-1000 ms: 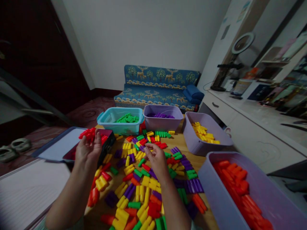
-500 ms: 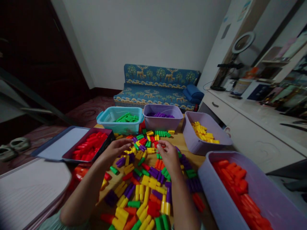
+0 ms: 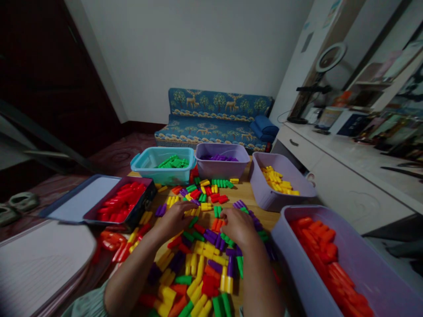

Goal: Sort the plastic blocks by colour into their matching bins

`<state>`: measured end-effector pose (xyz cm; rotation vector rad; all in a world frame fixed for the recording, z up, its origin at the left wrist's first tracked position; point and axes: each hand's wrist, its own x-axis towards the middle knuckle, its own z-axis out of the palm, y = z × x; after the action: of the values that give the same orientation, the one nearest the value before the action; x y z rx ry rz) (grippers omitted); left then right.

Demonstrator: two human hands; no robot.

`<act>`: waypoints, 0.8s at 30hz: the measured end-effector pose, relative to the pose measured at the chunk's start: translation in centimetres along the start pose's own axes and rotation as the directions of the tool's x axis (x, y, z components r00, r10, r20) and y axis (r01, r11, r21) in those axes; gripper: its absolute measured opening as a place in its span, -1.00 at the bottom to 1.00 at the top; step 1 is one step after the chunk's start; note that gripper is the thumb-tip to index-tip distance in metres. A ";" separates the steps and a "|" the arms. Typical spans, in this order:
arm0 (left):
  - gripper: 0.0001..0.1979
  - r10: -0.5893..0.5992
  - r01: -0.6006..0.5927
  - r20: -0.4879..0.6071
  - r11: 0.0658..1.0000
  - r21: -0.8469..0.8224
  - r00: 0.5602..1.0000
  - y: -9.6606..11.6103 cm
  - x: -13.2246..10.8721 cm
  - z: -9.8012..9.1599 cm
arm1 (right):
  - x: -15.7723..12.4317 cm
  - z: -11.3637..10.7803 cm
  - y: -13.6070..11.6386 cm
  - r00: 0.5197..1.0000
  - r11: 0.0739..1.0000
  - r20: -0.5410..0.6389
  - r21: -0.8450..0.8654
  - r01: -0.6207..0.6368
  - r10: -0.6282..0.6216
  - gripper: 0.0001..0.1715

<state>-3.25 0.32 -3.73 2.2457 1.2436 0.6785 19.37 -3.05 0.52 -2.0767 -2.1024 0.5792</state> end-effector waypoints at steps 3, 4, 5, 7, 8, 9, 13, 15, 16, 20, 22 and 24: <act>-0.50 0.019 -0.022 0.034 0.997 0.071 0.999 0.2 0.0 0.5 | -0.3 -0.1 -0.7 1.000 0.998 0.013 -0.059 -0.007 0.007 -0.54; -0.47 0.024 -0.029 0.047 0.995 0.101 0.999 0.2 0.0 0.7 | -0.3 0.0 -0.7 1.000 0.998 0.016 -0.070 0.001 0.000 -0.53; -0.43 0.026 -0.034 0.059 0.990 0.134 0.998 0.2 -0.1 0.8 | -0.3 0.2 -0.8 1.000 0.997 0.021 -0.080 0.014 -0.013 -0.52; -0.38 0.022 -0.039 0.086 0.979 0.201 0.996 0.1 -0.2 1.0 | -0.2 0.7 -0.7 0.998 0.994 0.027 -0.091 0.054 -0.052 -0.49; -0.36 0.016 -0.039 0.098 0.972 0.230 0.995 0.0 -0.3 1.1 | -0.1 1.0 -0.7 0.997 0.993 0.027 -0.094 0.071 -0.069 -0.47; -0.35 0.011 -0.039 0.110 0.967 0.252 0.994 -0.1 -0.4 1.2 | 0.0 1.3 -0.6 0.996 0.992 0.028 -0.097 0.085 -0.082 -0.45; -0.36 0.001 -0.035 0.120 0.958 0.284 0.993 -0.2 -0.5 1.6 | 0.3 2.3 -1.0 0.996 0.990 0.018 -0.108 0.088 -0.086 -0.41; -0.39 0.005 -0.034 0.107 0.962 0.273 0.994 -0.2 -0.5 1.6 | 0.4 2.5 -1.2 0.997 0.990 0.013 -0.114 0.081 -0.080 -0.44; -0.40 0.008 -0.034 0.099 0.965 0.259 0.995 -0.2 -0.4 1.6 | 0.5 2.6 -1.3 0.997 0.990 0.011 -0.116 0.078 -0.077 -0.46; -0.48 0.015 -0.028 0.067 0.980 0.199 0.998 -0.3 -0.1 1.6 | 0.9 2.8 -1.3 0.997 0.992 -0.009 -0.096 0.076 -0.077 -0.53; -0.49 0.010 -0.023 0.065 0.981 0.193 0.998 -0.4 -0.1 1.6 | 1.1 3.0 -1.1 0.996 0.994 -0.027 -0.079 0.078 -0.080 -0.55; -0.50 0.000 -0.013 0.068 0.982 0.187 0.998 -0.5 -0.1 1.5 | 1.3 3.1 -1.0 0.997 0.996 -0.041 -0.072 0.061 -0.064 -0.64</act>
<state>-2.64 0.21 -5.18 2.4039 1.3156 0.5003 17.29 -2.35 -2.23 -2.0309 -2.1853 0.4544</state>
